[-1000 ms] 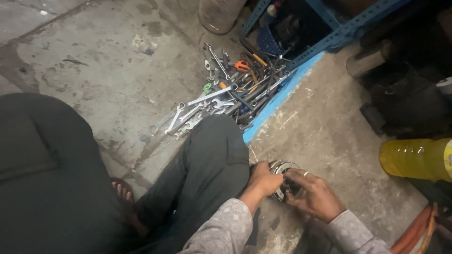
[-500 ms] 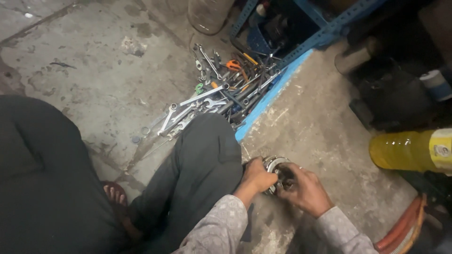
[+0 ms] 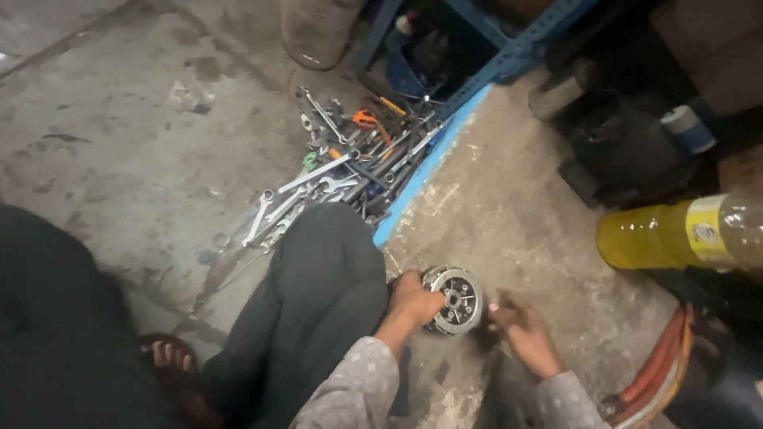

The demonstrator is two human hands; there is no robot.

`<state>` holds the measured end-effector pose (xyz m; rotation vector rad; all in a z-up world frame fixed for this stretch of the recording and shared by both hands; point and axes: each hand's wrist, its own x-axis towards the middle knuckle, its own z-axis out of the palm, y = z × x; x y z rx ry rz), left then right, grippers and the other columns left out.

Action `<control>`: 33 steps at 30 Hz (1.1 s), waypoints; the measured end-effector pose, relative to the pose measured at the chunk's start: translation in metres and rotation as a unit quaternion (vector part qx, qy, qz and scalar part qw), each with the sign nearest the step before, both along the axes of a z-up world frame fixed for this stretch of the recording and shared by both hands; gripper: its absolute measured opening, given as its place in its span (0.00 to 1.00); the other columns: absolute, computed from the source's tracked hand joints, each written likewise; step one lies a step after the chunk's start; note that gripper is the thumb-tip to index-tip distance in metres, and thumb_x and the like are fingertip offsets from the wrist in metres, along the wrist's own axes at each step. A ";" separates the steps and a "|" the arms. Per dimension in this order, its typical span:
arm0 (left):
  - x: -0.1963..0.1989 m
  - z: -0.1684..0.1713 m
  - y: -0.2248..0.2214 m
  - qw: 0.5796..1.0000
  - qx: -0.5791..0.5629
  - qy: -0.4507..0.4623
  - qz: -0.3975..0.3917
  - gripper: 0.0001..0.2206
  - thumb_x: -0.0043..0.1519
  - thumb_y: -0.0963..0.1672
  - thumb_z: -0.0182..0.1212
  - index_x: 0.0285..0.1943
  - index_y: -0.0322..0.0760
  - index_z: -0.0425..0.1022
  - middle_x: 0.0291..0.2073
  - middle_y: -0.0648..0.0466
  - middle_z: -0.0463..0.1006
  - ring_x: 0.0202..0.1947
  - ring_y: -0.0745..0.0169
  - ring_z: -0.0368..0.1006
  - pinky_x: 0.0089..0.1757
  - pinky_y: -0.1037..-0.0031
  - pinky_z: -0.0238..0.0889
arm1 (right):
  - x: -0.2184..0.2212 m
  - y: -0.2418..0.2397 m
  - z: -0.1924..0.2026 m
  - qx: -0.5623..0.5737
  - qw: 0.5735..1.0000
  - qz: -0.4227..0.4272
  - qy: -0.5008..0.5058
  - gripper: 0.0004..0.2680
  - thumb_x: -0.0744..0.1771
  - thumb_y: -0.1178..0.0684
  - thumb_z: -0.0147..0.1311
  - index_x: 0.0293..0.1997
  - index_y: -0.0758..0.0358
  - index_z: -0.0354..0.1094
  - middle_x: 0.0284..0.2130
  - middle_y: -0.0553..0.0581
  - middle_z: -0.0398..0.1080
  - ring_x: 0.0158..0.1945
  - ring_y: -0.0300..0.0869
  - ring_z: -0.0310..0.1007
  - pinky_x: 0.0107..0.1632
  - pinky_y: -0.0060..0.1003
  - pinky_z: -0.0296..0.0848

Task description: The person assembles a motorcycle clutch by hand, placing friction plates and steel plates alternately into the clutch basket, then installing the pressure plate and cover. The person handles the components one at a time and aligns them carefully.

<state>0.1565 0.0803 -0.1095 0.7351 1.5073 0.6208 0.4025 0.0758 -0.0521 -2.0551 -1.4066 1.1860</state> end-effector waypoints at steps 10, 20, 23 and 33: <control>-0.012 0.001 0.000 0.995 0.023 -0.092 0.030 0.30 0.44 0.42 0.70 0.59 0.29 0.74 0.50 0.39 0.82 0.51 0.48 0.81 0.51 0.64 0.73 | -0.055 -0.021 0.001 -0.128 0.936 -0.170 0.279 0.16 0.68 0.47 0.49 0.60 0.66 0.67 0.52 0.57 0.75 0.56 0.48 0.72 0.61 0.54 0.68; -0.061 0.070 -0.017 0.922 0.175 -0.346 -0.015 0.32 0.51 0.39 0.71 0.67 0.27 0.67 0.60 0.42 0.77 0.60 0.53 0.73 0.57 0.68 0.68 | -0.073 -0.056 0.060 0.133 0.936 -0.186 0.268 0.21 0.66 0.54 0.58 0.64 0.74 0.63 0.54 0.65 0.73 0.55 0.46 0.72 0.57 0.42 0.70; -0.074 0.096 -0.029 0.901 0.203 -0.384 0.004 0.33 0.55 0.40 0.71 0.70 0.24 0.63 0.64 0.41 0.73 0.65 0.54 0.69 0.61 0.68 0.63 | -0.094 -0.065 0.108 0.215 0.946 -0.102 0.219 0.22 0.66 0.56 0.59 0.66 0.77 0.62 0.55 0.64 0.71 0.56 0.45 0.71 0.57 0.40 0.70; -0.148 0.172 -0.040 0.852 0.313 -0.416 0.052 0.34 0.53 0.37 0.70 0.70 0.20 0.61 0.64 0.38 0.72 0.62 0.49 0.71 0.59 0.63 0.66 | -0.161 -0.063 0.147 0.325 0.922 -0.008 0.209 0.25 0.62 0.64 0.61 0.67 0.75 0.58 0.61 0.65 0.67 0.63 0.48 0.69 0.62 0.42 0.71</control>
